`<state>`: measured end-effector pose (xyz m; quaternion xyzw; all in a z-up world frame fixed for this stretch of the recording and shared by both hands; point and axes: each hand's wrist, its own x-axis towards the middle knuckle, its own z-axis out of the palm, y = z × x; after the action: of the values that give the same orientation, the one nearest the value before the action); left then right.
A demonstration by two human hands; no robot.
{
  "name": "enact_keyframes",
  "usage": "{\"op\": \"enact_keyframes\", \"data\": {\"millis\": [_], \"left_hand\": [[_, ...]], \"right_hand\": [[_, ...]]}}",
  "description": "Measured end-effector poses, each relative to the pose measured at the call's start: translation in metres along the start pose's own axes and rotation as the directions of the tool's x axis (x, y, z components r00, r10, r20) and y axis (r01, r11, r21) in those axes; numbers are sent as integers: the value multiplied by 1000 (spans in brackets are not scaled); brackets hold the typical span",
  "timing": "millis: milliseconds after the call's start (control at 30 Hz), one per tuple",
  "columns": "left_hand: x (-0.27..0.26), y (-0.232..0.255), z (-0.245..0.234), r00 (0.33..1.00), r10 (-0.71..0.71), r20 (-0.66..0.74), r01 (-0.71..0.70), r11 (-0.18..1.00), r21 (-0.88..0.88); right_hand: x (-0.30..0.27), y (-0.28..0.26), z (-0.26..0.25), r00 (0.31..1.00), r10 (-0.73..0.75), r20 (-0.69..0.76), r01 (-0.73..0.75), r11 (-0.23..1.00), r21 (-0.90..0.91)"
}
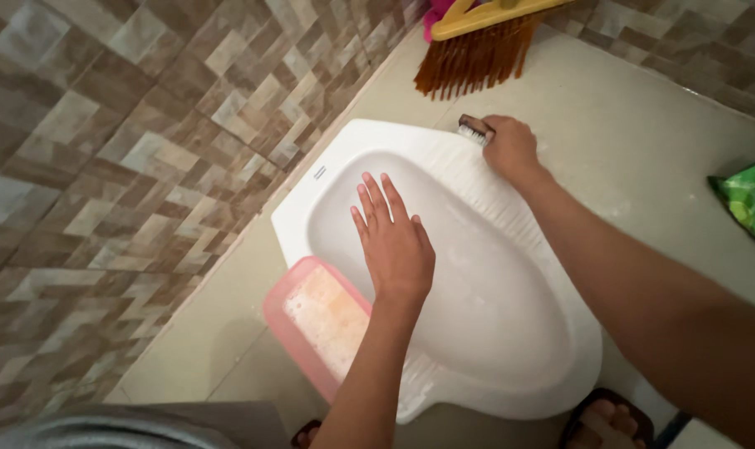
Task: The person scrubs a white floor-mounted urinal using a brush and a sponge. They repeatedly dip the sponge into a pink container of soapy water and scrub the urinal's surface and edges.
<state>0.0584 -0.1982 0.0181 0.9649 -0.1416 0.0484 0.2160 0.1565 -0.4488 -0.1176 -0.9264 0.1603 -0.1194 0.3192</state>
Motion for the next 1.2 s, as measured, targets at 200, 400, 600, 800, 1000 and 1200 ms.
{"op": "enact_keyframes", "data": {"millis": [200, 400, 600, 800, 1000, 1200], "left_hand": [[3, 8, 15, 1000, 8, 9, -9, 999, 41], [-5, 10, 24, 999, -49, 23, 47, 996, 81], [-10, 18, 28, 999, -37, 30, 34, 995, 89], [2, 20, 22, 999, -32, 27, 28, 993, 111], [1, 21, 31, 999, -25, 40, 21, 995, 98], [-6, 22, 30, 999, -31, 41, 26, 992, 126]], "right_hand": [[-90, 50, -60, 977, 156, -143, -156, 988, 14], [-58, 36, -33, 983, 106, -152, -102, 994, 37], [9, -22, 6, 993, 106, 51, -105, 994, -14], [-70, 27, -48, 970, 227, -88, -230, 973, -30], [-50, 21, -34, 985, 155, -69, -157, 988, -14], [14, -19, 18, 998, 60, 29, -61, 998, 28]]}}
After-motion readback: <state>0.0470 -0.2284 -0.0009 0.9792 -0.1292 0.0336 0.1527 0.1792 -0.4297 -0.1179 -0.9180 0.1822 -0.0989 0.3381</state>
